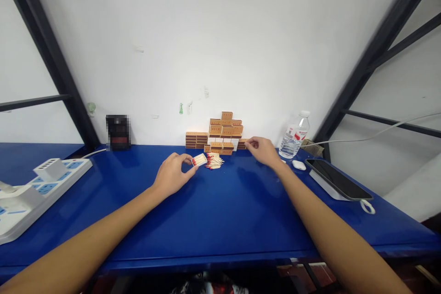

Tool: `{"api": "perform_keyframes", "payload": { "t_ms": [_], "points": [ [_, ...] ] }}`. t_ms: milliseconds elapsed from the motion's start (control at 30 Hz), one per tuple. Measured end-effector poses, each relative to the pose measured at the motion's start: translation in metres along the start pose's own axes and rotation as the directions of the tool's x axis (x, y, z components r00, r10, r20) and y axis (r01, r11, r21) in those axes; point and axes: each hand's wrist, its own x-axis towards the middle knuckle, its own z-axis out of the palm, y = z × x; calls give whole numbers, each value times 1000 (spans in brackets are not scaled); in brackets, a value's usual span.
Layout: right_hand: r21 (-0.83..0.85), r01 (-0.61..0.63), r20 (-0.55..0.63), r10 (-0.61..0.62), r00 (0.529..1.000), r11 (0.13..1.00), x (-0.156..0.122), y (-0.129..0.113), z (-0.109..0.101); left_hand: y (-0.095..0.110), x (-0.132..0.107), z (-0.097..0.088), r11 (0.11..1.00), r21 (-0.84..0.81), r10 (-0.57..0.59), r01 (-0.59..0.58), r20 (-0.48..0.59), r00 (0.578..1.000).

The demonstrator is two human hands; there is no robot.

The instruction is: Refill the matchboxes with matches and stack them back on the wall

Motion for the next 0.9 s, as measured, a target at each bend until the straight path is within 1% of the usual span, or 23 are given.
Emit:
{"api": "perform_keyframes", "payload": {
  "t_ms": [67, 100, 200, 267, 333, 433, 533, 667, 733, 800, 900],
  "points": [
    [177, -56, 12, 55, 998, 983, -2, -18, 19, -1, 0, 0, 1000, -5, 1, -1, -1, 1000],
    [227, -96, 20, 94, 995, 969, -2, -25, 27, -1, 0, 0, 1000, -5, 1, -1, 3, 1000],
    [297, -242, 39, 241, 970, 924, -1, -32, 46, 0, 0, -1, 1000, 3, -7, 7, 17, 1000],
    [323, -299, 31, 306, 952, 898, 1, -30, 49, 0, 1, -1, 1000, 8, -14, 14, 19, 1000],
    [355, -326, 3, 348, 937, 876, 3, -23, 46, -1, 1, -1, 1000, 10, -18, 18, 10, 1000],
    [414, -389, -13, 433, 902, 823, 10, -7, 34, -2, 1, -1, 1000, 6, -19, 19, -1, 1000],
    [479, -465, 35, 514, 857, 744, 20, 12, 18, -1, 0, -1, 1000, 2, -18, 18, 5, 1000],
    [550, -532, 108, 578, 809, 643, 38, 33, 2, 0, -1, -1, 1000, -2, -8, 8, 18, 1000],
    [558, -561, 142, 596, 791, 612, 46, 39, 0, 0, -1, -1, 1000, 2, -5, 5, 12, 1000],
    [547, -588, 167, 610, 775, 596, 52, 42, 3, -1, -1, -1, 1000, 1, 1, -1, 8, 1000],
    [504, -620, 177, 630, 756, 601, 57, 42, 11, -2, 0, -1, 1000, -10, 10, -10, 9, 1000]
  ]
}}
